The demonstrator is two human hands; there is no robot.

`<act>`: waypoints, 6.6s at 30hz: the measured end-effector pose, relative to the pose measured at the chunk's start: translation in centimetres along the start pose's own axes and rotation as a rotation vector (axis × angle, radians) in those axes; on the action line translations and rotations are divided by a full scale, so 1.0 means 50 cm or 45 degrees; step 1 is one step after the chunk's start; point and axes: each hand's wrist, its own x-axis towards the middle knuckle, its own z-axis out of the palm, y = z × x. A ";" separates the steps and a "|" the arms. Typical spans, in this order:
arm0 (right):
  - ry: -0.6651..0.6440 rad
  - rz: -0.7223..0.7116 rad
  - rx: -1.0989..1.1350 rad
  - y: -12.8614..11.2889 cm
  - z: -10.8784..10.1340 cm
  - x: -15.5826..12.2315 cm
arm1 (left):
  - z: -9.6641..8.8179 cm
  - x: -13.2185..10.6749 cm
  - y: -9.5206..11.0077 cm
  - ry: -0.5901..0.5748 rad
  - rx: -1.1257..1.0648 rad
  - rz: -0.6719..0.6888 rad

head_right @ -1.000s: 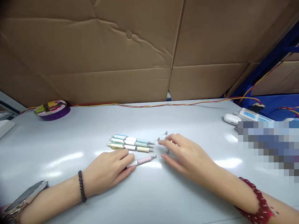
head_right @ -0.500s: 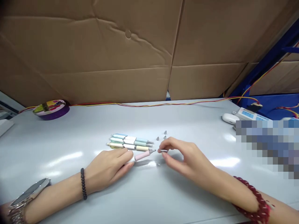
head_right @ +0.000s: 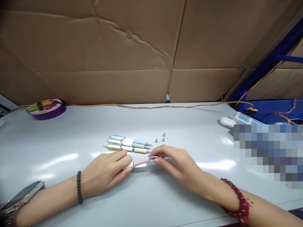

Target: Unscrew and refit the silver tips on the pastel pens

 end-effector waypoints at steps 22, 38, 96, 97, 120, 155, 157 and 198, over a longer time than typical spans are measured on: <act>0.020 -0.509 -0.242 0.005 0.009 -0.007 | -0.008 0.002 -0.003 -0.007 -0.099 0.195; -0.222 -0.293 -0.416 0.007 -0.005 0.002 | -0.014 0.005 0.000 -0.125 -0.133 0.123; -0.176 -0.340 -0.367 0.020 0.009 -0.002 | -0.006 0.008 -0.009 -0.144 -0.099 0.197; -0.154 -0.368 -0.362 0.019 0.008 -0.002 | -0.006 0.008 -0.009 -0.144 -0.098 0.199; 0.645 -0.109 0.063 0.062 -0.019 0.013 | -0.011 0.000 -0.006 0.801 -0.042 0.139; 0.185 -0.208 -0.713 0.077 0.007 0.052 | -0.009 0.014 -0.054 0.495 0.133 0.378; 0.219 -0.226 -0.691 0.067 0.005 0.046 | -0.009 0.013 -0.053 0.501 0.063 0.397; 0.290 -0.767 -0.451 0.007 0.020 0.015 | -0.001 -0.001 0.004 -0.054 -0.417 -0.010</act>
